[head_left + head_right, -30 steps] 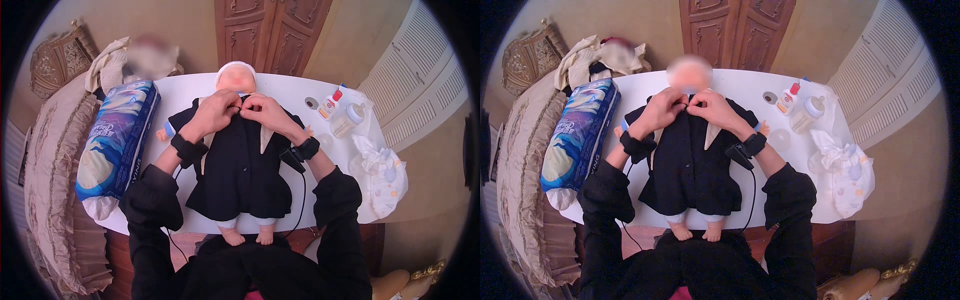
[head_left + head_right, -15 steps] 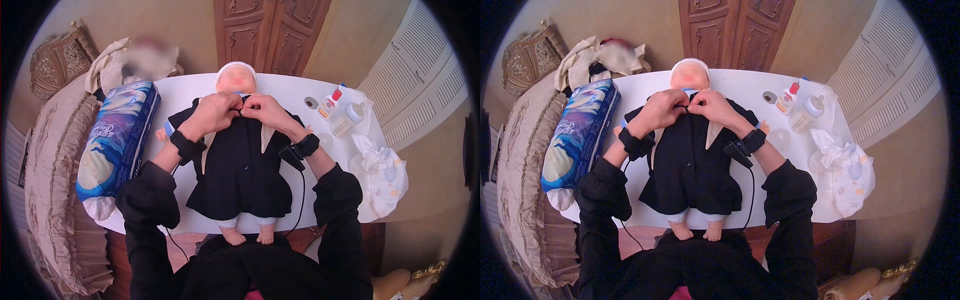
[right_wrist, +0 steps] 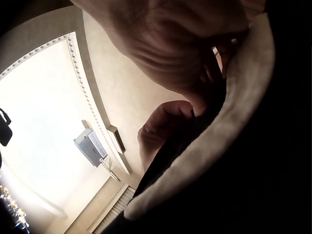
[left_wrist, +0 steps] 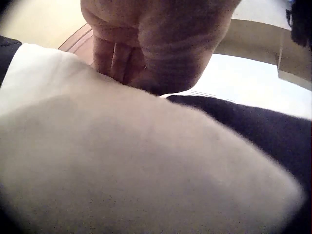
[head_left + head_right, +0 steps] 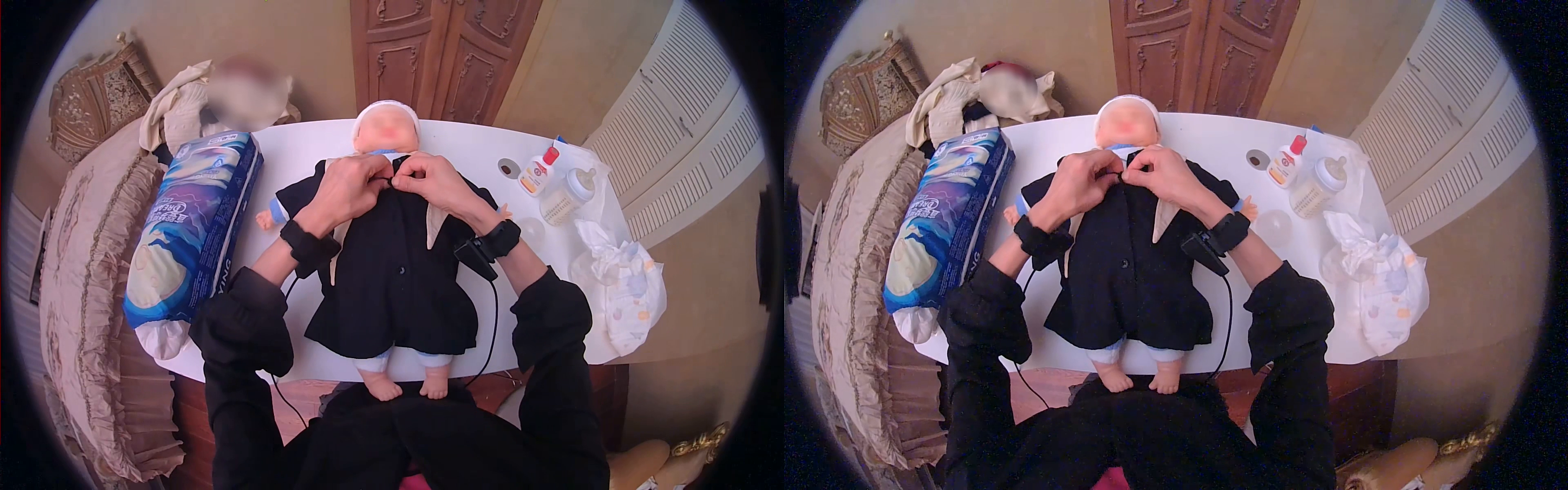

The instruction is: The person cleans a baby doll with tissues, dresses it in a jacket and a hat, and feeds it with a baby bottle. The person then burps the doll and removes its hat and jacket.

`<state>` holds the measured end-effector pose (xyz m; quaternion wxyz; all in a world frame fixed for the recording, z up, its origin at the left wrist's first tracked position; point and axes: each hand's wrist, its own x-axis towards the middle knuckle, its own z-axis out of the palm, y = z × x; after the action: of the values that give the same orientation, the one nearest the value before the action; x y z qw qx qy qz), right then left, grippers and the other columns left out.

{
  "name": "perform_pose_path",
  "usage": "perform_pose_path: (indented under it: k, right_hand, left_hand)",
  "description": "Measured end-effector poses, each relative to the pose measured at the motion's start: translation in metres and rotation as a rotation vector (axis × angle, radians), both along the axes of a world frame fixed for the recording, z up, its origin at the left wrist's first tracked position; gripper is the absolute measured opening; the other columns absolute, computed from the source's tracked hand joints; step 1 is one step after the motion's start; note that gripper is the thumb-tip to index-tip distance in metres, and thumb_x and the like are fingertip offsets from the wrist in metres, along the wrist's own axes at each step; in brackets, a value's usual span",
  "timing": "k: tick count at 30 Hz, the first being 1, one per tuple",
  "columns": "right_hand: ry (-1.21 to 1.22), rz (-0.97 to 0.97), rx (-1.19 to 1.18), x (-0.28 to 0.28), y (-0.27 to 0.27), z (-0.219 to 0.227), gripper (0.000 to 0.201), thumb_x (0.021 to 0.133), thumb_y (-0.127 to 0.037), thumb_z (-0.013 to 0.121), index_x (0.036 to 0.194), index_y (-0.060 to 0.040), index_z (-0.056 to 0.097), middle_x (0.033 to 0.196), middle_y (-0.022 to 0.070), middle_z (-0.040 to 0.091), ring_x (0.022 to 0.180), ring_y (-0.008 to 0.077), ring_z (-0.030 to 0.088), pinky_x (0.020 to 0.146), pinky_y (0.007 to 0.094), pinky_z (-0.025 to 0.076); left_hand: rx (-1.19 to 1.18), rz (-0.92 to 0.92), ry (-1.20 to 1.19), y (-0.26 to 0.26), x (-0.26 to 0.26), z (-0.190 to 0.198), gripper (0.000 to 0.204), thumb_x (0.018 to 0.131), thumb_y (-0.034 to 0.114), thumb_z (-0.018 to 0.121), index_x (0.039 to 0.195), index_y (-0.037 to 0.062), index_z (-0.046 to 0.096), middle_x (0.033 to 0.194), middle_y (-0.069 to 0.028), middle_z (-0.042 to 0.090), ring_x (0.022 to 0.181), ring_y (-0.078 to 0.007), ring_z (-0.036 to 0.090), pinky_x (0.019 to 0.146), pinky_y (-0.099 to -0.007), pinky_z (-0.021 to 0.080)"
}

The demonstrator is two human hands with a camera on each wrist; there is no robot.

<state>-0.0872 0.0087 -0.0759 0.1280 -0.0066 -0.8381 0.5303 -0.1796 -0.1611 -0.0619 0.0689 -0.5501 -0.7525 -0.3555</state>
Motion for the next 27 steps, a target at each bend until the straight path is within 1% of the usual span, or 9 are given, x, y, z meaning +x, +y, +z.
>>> perform_pose_path:
  k: [4,6,10,12,16,19,22,25,27]
  right_hand:
    - [-0.018,-0.004,0.025,0.002,-0.001,0.002,0.014,0.078,-0.015,0.069,0.078,-0.0008,0.066,0.08,0.004,0.056,0.072,0.0116,0.053,0.066,0.0262,0.042]
    - [-0.015,0.026,0.007,0.003,-0.001,0.004,0.013,0.079,-0.014,0.067,0.08,-0.0013,0.065,0.082,0.0036,0.054,0.074,0.0119,0.052,0.067,0.026,0.042]
    - [0.01,0.052,0.015,0.003,0.003,0.0,0.013,0.08,-0.014,0.067,0.082,-0.0017,0.064,0.083,0.0036,0.054,0.074,0.0117,0.051,0.068,0.0258,0.041]
    - [0.015,0.061,0.004,0.003,0.005,-0.001,0.013,0.08,-0.014,0.066,0.081,-0.0017,0.064,0.083,0.0035,0.053,0.074,0.0115,0.051,0.067,0.0256,0.041]
    - [0.014,0.051,0.02,0.004,0.002,0.002,0.013,0.08,-0.015,0.066,0.081,-0.0015,0.064,0.083,0.0028,0.054,0.074,0.0107,0.051,0.067,0.0253,0.041]
    - [-0.031,0.023,-0.017,0.005,0.0,0.005,0.014,0.08,-0.015,0.067,0.081,-0.0011,0.064,0.082,0.0021,0.055,0.074,0.0098,0.052,0.067,0.0246,0.041]
    - [-0.019,0.017,-0.066,0.005,0.001,0.004,0.015,0.08,-0.015,0.067,0.081,-0.0006,0.065,0.081,0.0018,0.056,0.074,0.0094,0.053,0.068,0.024,0.042]
    - [-0.088,0.036,-0.047,0.005,0.004,0.003,0.014,0.085,-0.014,0.065,0.087,-0.0003,0.065,0.09,0.0017,0.057,0.08,0.008,0.053,0.074,0.0225,0.042]
    - [-0.085,0.041,-0.042,0.003,0.004,0.002,0.014,0.085,-0.014,0.065,0.087,-0.0002,0.065,0.09,0.0014,0.058,0.081,0.0079,0.054,0.074,0.0223,0.043]
  left_hand:
    - [0.022,0.021,-0.076,-0.002,-0.003,-0.004,0.012,0.073,0.0,0.066,0.085,0.0019,0.063,0.076,-0.0109,0.065,0.068,-0.0215,0.064,0.064,-0.0309,0.049]
    - [-0.008,0.014,-0.263,-0.002,-0.006,-0.004,0.009,0.076,0.001,0.066,0.084,0.0012,0.063,0.077,-0.0086,0.066,0.068,-0.0177,0.063,0.065,-0.0297,0.049]
    - [-0.008,-0.024,-0.233,0.0,-0.008,-0.001,0.007,0.077,0.001,0.066,0.084,0.0005,0.063,0.078,-0.0076,0.066,0.07,-0.0156,0.062,0.067,-0.0286,0.049]
    - [-0.091,-0.048,-0.25,0.0,-0.01,0.005,0.009,0.076,0.009,0.063,0.083,0.0049,0.063,0.075,-0.0093,0.064,0.071,-0.0254,0.063,0.066,-0.0343,0.048]
    - [-0.176,-0.071,-0.19,0.002,-0.01,0.014,0.007,0.074,0.009,0.062,0.081,0.0052,0.061,0.073,-0.0086,0.063,0.071,-0.0255,0.062,0.065,-0.035,0.047]
    - [-0.124,-0.07,-0.127,0.003,-0.008,0.014,0.008,0.074,0.008,0.061,0.081,0.0061,0.06,0.076,-0.0087,0.062,0.072,-0.0264,0.061,0.065,-0.0361,0.047]
    - [-0.047,-0.037,0.009,0.002,-0.003,0.011,0.016,0.072,0.004,0.064,0.087,0.0047,0.06,0.079,-0.0101,0.06,0.073,-0.0258,0.061,0.067,-0.0336,0.048]
    - [-0.046,-0.114,-0.049,0.0,-0.005,0.011,0.018,0.071,0.004,0.064,0.088,0.006,0.059,0.082,-0.0099,0.061,0.076,-0.0282,0.061,0.068,-0.0348,0.048]
    - [-0.043,-0.13,0.08,-0.003,-0.005,0.013,0.018,0.07,0.004,0.065,0.087,0.0067,0.059,0.084,-0.0095,0.061,0.077,-0.0288,0.061,0.068,-0.0358,0.049]
